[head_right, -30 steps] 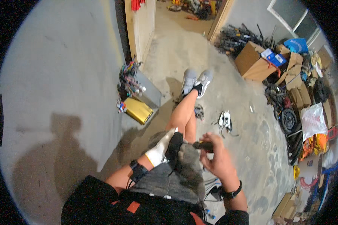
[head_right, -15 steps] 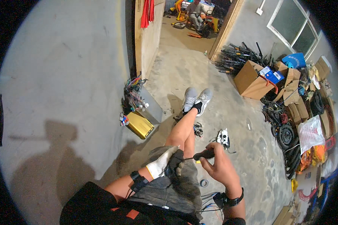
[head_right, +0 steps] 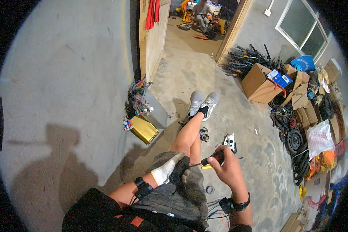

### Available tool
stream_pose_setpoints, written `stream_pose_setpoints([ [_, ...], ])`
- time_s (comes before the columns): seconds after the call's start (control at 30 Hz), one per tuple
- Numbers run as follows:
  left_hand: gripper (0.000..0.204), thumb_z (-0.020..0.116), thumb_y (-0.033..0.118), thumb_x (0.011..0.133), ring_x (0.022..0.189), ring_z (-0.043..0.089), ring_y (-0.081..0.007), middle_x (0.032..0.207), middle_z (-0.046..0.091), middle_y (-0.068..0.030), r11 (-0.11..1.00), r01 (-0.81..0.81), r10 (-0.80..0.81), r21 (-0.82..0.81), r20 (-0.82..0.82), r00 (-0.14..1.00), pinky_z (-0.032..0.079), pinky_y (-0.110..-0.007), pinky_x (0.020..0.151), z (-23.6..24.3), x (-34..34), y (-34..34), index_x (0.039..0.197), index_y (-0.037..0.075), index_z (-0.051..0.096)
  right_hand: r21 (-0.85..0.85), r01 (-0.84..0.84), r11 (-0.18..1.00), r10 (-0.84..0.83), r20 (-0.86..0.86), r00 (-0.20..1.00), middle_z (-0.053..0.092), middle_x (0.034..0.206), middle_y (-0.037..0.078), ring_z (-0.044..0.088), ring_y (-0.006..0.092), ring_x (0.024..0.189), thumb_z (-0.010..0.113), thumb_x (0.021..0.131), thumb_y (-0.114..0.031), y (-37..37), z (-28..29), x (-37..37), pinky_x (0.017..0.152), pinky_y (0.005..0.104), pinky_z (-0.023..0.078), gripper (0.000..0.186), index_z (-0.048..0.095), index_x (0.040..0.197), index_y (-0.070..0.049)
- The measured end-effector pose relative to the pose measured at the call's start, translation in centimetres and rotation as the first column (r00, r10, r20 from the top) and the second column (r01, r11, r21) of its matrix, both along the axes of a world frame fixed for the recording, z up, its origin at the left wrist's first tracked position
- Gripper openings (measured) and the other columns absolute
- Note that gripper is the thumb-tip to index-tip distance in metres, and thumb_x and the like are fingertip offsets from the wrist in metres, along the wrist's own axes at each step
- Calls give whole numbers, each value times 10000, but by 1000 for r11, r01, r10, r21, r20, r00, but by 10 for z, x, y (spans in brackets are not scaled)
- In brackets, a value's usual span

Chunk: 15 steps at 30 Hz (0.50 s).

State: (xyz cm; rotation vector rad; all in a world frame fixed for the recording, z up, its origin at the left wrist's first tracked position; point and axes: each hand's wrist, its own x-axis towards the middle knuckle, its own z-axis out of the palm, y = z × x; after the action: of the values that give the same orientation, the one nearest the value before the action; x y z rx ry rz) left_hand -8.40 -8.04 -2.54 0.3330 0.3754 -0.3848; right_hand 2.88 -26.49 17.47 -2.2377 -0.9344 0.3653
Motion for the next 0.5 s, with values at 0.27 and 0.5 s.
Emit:
stream_pose_setpoints([
  [0.27,625,461,615,1021,569,659,-297,744,690,-135,999,-37,36,28,31,999,583,-418,559,-1,2,0,965,30,674,176,-92,980,83,55,995,710,875,167,722,280,851,711,952,-197,3,4,1,740,382,539,302,559,1134,-10],
  [0.5,636,468,633,1010,572,659,-290,752,686,-135,1000,-7,9,-28,58,998,588,-418,564,-6,2,0,987,30,670,-356,181,917,-84,272,959,727,874,205,722,355,816,696,947,-192,-1,8,6,733,418,544,305,577,1150,3],
])
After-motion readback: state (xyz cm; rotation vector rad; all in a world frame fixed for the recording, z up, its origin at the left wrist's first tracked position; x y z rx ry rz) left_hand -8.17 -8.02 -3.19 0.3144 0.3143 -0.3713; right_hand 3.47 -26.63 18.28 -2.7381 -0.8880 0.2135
